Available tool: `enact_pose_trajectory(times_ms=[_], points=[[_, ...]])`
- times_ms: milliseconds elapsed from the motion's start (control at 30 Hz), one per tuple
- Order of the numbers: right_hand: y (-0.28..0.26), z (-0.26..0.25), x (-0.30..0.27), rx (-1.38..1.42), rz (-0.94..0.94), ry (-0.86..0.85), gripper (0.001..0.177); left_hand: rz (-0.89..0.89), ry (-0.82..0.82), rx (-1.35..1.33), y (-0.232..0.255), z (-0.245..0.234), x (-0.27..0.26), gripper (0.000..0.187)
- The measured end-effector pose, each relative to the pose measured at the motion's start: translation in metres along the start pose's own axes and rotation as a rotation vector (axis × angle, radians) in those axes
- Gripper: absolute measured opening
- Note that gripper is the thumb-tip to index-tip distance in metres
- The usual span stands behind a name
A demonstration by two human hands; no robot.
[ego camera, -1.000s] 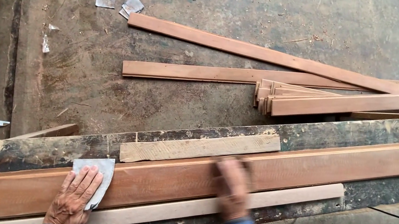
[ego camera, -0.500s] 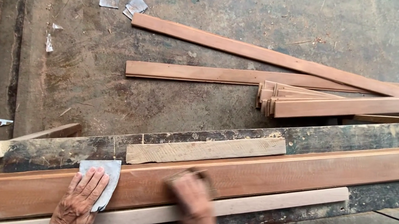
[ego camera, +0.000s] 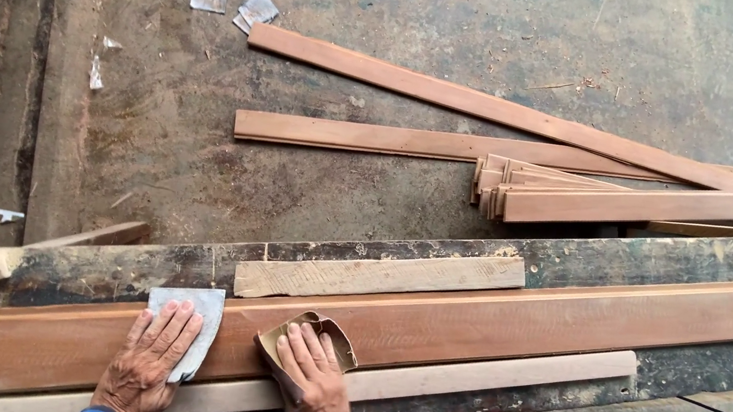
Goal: Sanding wooden planks using both a power sander and manual sandpaper.
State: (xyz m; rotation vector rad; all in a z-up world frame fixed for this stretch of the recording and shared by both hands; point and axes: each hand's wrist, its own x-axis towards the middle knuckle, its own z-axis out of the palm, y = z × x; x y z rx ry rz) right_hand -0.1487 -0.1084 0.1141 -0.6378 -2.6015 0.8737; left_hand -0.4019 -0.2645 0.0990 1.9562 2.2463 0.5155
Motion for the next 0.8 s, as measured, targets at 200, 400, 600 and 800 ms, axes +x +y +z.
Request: enact_pose_trajectory(times_ms=[200, 400, 600, 800], points=[[0.107, -0.13, -0.015, -0.097, 0.318, 0.401, 0.039, -0.032, -0.03, 0.011, 0.002, 0.0, -0.002, 0.068], [0.091, -0.063, -0.013, -0.164, 0.289, 0.517, 0.043, -0.035, -0.034, -0.004, 0.002, -0.003, 0.001, 0.07], [0.057, -0.036, -0.017, -0.012, 0.1, 0.098, 0.062, -0.029, -0.054, 0.017, -0.002, -0.002, -0.001, 0.07], [0.14, -0.11, -0.027, -0.213, 0.479, 0.506, 0.044, -0.03, -0.048, 0.021, 0.001, -0.007, 0.0, 0.07]])
